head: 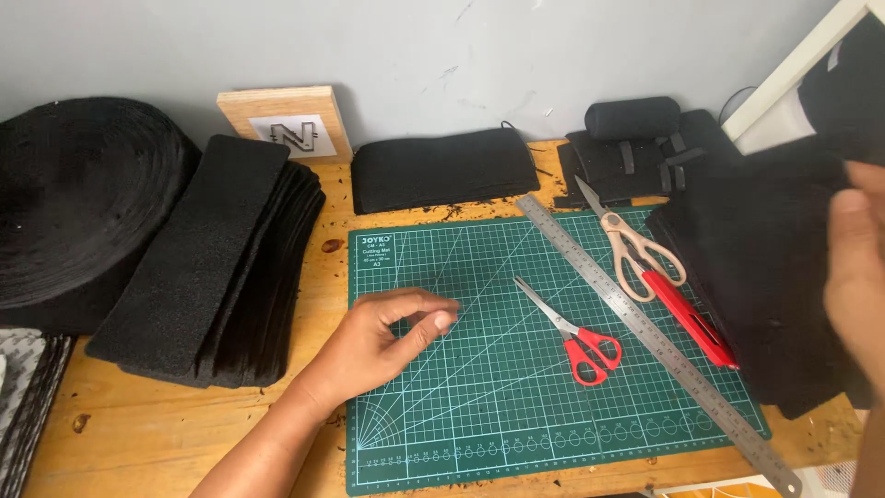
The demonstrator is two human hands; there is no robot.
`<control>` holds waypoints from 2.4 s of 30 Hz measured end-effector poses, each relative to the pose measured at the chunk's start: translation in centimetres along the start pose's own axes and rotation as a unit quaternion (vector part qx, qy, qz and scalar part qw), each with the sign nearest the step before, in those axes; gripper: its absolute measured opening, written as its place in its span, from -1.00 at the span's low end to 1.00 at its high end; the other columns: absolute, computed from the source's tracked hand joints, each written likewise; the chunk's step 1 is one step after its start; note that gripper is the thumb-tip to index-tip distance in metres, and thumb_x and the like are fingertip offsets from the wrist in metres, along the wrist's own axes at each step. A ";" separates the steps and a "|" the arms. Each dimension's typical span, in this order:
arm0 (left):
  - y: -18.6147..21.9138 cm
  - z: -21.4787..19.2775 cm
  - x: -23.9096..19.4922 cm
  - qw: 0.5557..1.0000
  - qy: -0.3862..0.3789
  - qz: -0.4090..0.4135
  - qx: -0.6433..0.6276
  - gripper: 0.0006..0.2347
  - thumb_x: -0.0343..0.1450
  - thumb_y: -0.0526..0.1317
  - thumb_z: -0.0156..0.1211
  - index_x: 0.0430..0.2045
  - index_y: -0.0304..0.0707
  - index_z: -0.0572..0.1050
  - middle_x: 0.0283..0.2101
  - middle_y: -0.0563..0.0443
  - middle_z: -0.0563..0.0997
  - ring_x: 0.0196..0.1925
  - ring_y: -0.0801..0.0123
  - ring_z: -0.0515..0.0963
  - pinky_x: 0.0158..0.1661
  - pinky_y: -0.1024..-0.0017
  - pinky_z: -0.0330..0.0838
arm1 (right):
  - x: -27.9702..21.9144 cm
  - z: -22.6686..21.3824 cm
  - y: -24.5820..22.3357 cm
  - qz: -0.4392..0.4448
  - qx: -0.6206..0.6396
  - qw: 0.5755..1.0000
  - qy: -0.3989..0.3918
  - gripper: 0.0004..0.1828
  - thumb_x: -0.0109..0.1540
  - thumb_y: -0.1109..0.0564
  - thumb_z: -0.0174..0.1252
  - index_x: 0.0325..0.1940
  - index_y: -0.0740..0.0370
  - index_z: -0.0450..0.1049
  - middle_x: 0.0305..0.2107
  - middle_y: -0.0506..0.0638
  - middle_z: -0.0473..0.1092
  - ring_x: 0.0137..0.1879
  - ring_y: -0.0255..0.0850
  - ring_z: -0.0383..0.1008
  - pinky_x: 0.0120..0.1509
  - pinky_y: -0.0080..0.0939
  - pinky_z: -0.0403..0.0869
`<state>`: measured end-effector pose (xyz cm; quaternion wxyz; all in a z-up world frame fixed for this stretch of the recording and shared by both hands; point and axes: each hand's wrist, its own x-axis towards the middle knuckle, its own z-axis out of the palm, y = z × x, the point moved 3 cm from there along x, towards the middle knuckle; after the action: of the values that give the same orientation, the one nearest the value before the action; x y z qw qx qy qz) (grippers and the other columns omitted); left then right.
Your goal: The person measures a rectangular piece of black fabric using a metal ruler on a green cutting mat. They then use red-handled scissors to trim the edges of the fabric, carefully cutting small sections to shape the material.
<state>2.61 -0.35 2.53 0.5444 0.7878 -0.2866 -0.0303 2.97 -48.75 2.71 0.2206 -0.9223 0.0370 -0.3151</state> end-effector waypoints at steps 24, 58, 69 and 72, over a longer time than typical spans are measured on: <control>-5.8 -0.3 -1.2 0.944 0.092 -0.108 -0.299 -0.83 0.51 -0.24 0.15 -0.06 -0.28 0.52 -0.10 0.12 0.63 -0.05 0.55 0.56 -0.02 0.49 0.51 | -8.3 13.3 -23.7 0.173 0.408 0.832 -0.334 -0.66 0.24 0.16 0.26 0.11 0.19 0.53 -0.38 -0.05 0.51 -0.34 -0.34 0.50 -0.24 -0.36 0.48; -3.9 -3.5 -7.0 0.913 0.288 -0.190 -0.218 -0.71 0.51 -0.21 0.16 0.06 -0.44 0.55 -0.09 -0.18 0.72 -0.01 0.33 0.63 0.02 0.19 0.62 | -10.7 13.4 -30.8 -0.060 0.400 0.853 -0.331 -0.56 0.23 0.20 0.27 0.18 0.30 0.40 -0.47 0.09 0.54 -0.49 -0.19 0.55 -0.47 -0.24 0.50; -6.4 -4.0 -7.5 0.894 0.314 -0.208 -0.241 -0.67 0.51 -0.24 0.16 0.16 -0.41 0.49 0.02 -0.23 0.68 0.09 0.22 0.63 0.11 0.09 0.56 | -9.8 12.7 -31.1 -0.109 0.234 0.907 -0.332 -0.69 0.37 0.01 0.07 0.03 0.25 0.55 -0.24 0.15 0.57 -0.14 -0.01 0.64 -0.13 -0.09 0.58; -5.8 -3.9 -7.0 0.887 0.323 -0.212 -0.253 -0.66 0.52 -0.24 0.15 0.18 -0.41 0.48 0.03 -0.23 0.67 0.11 0.20 0.61 0.11 0.07 0.55 | -10.3 11.0 -32.3 -0.147 0.221 0.895 -0.358 -0.34 0.25 -0.06 0.24 0.30 0.40 0.32 -0.10 0.31 0.47 0.00 0.12 0.59 0.02 0.10 0.57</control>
<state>0.62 7.69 -2.78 0.7685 0.6313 0.0962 0.0401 -1.00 -13.35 3.02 0.3681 -0.8951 -0.2515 0.0072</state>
